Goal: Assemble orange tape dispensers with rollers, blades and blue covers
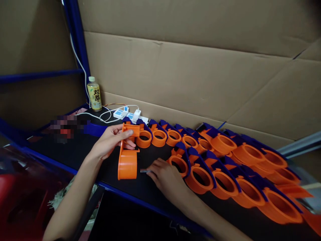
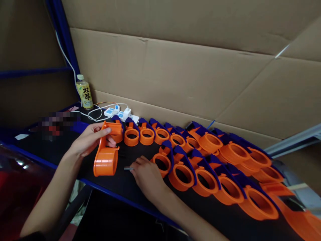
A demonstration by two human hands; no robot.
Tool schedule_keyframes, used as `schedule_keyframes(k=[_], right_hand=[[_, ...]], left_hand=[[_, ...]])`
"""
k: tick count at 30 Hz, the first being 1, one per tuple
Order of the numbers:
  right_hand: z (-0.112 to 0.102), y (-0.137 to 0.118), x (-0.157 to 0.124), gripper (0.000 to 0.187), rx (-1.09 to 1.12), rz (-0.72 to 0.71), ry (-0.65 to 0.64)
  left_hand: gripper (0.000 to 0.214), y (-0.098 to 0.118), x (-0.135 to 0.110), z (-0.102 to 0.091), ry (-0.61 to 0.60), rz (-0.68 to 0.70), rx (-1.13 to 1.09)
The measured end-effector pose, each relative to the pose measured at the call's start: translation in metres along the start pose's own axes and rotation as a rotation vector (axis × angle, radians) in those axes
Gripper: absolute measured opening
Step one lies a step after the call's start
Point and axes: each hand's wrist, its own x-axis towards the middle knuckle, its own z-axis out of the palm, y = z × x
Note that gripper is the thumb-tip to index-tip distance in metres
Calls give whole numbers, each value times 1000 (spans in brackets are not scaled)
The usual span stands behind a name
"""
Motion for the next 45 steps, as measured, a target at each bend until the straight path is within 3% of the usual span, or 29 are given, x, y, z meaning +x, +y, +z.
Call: schedule_keyframes(k=[3, 8, 11, 16, 23, 33, 39, 41, 45], right_hand=[[-14, 6, 6, 13, 133, 21, 107], [-53, 14, 28, 20, 335, 14, 473], [-68, 13, 44, 17, 326, -70, 529], [-63, 9, 56, 13, 219, -169, 539], [-58, 8, 59, 14, 196, -241, 606], [-55, 6, 64, 23, 272, -223, 541], [-60, -1, 72, 41, 357, -191, 348], [-61, -2, 74, 48, 405, -185, 347], [-51, -2, 72, 31, 417, -70, 428]], left_hand=[[33, 0, 1, -1, -29, -25, 41], [31, -5, 1, 7, -47, -71, 93], [28, -8, -2, 16, -88, -92, 92], [29, -11, -3, 24, -113, -100, 86], [33, -8, -1, 17, -136, -122, 105], [32, -8, 1, 16, -146, -107, 74], [30, -6, 3, 12, -100, -127, 4], [27, -4, 4, 9, -61, -126, -83], [18, 2, 6, 1, 125, -83, -237]])
